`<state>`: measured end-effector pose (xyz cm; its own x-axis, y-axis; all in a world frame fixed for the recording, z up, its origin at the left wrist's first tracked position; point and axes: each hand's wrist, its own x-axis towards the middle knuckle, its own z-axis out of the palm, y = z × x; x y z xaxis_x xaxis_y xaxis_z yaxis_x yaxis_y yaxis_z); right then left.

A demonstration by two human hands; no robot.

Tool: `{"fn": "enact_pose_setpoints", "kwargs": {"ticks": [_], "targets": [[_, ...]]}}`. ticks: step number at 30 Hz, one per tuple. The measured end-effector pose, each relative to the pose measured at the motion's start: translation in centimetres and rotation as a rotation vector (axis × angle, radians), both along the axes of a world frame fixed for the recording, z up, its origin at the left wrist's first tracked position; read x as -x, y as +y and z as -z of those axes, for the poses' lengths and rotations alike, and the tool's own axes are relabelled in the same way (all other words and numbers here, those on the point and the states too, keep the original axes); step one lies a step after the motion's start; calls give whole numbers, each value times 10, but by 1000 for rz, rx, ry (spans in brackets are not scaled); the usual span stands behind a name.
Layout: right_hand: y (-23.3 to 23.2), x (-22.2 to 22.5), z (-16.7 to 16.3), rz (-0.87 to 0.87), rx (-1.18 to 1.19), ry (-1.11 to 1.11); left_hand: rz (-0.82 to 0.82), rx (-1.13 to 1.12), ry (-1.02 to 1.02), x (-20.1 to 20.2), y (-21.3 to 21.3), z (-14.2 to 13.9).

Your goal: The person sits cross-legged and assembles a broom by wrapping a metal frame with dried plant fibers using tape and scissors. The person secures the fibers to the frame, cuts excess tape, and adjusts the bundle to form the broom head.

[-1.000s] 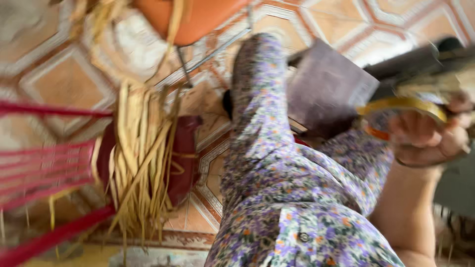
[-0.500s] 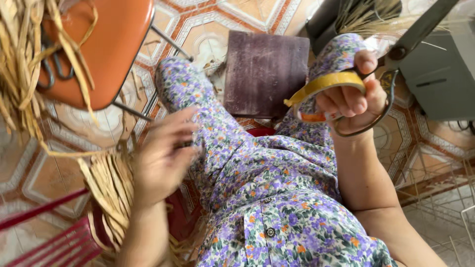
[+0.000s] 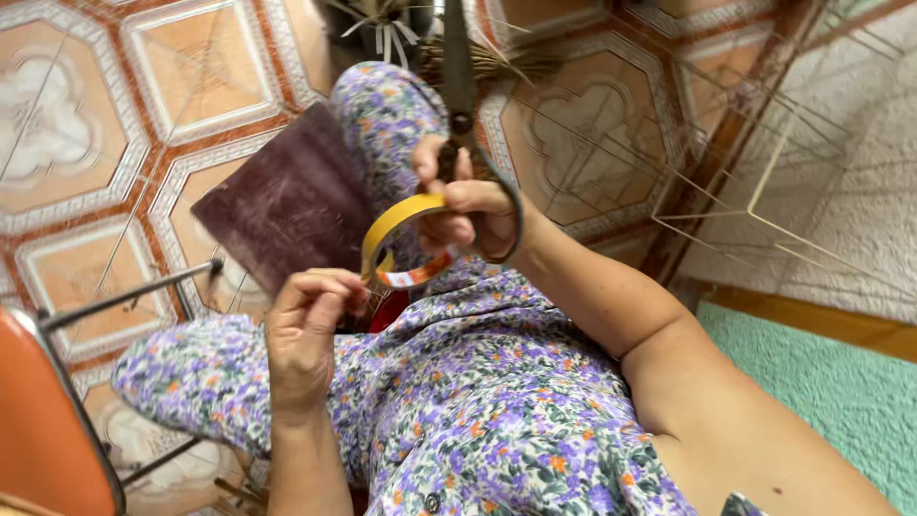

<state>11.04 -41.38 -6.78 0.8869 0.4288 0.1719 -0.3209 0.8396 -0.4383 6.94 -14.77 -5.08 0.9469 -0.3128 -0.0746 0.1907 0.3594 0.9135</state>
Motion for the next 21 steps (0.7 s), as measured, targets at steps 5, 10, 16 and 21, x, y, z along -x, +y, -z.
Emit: {"fn": "enact_pose_setpoints", "kwargs": {"ticks": [5,10,16,21], "targets": [[-5,6,-2,11,-34,73,57,-64,156,-10,-32,15],[-22,0,-4,77,13,3,54,-51,70,-14,-35,32],[-53,-1,-3,156,254,29,185,-169,2,-26,-33,20],[-79,7,11,140,577,-80,293,-125,-1,-30,-48,10]]}}
